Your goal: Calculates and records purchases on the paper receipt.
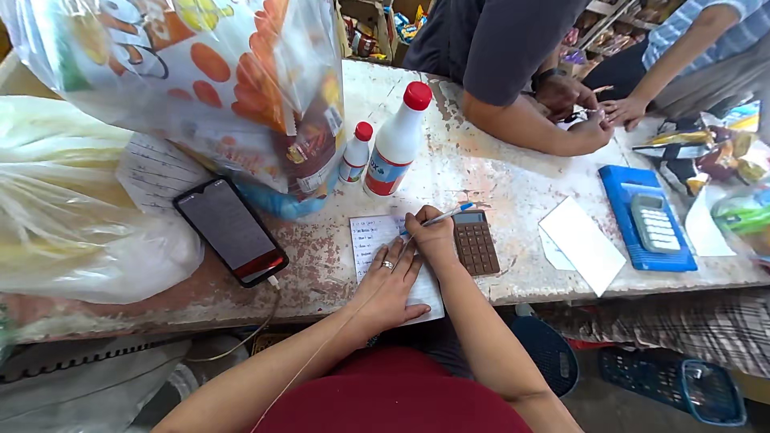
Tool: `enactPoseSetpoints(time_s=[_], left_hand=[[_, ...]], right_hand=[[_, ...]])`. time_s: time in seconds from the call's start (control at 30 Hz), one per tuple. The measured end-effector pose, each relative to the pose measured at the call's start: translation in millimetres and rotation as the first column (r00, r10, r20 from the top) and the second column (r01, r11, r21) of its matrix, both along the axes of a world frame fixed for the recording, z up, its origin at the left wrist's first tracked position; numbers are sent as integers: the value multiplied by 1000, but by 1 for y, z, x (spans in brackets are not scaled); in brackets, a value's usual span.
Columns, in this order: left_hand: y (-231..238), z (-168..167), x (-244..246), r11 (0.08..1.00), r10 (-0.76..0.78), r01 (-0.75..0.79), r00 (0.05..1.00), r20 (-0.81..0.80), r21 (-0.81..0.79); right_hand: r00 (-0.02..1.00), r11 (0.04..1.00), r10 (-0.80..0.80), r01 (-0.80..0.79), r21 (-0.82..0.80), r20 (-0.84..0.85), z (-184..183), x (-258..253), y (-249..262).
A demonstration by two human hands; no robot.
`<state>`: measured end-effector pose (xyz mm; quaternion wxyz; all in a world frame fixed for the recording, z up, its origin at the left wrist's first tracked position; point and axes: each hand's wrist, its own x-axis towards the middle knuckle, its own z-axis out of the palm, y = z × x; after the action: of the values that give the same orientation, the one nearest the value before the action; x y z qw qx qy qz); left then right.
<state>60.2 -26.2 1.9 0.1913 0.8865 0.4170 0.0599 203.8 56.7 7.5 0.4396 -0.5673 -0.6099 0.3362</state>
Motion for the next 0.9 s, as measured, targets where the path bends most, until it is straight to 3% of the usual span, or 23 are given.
enactPoseSetpoints(time_s=[0.13,0.27,0.5,0.9], left_hand=[[3,7,1,998,-18,14,998,-54,-65],[5,13,7,998,-23,19,998,-65,-64],[6,2,11,1000,-6,6,999,53,6],[6,-1,9,1000,-12,12,998,68,6]], right_hand=[[1000,999,-2,3,-44,21,6,0,-1],[998,997,-46,48,52,-48,-3,5,2],[1000,999,-25,25,29,1,-3,10,3],[1000,1000,-21,21,7,16,2,5,-1]])
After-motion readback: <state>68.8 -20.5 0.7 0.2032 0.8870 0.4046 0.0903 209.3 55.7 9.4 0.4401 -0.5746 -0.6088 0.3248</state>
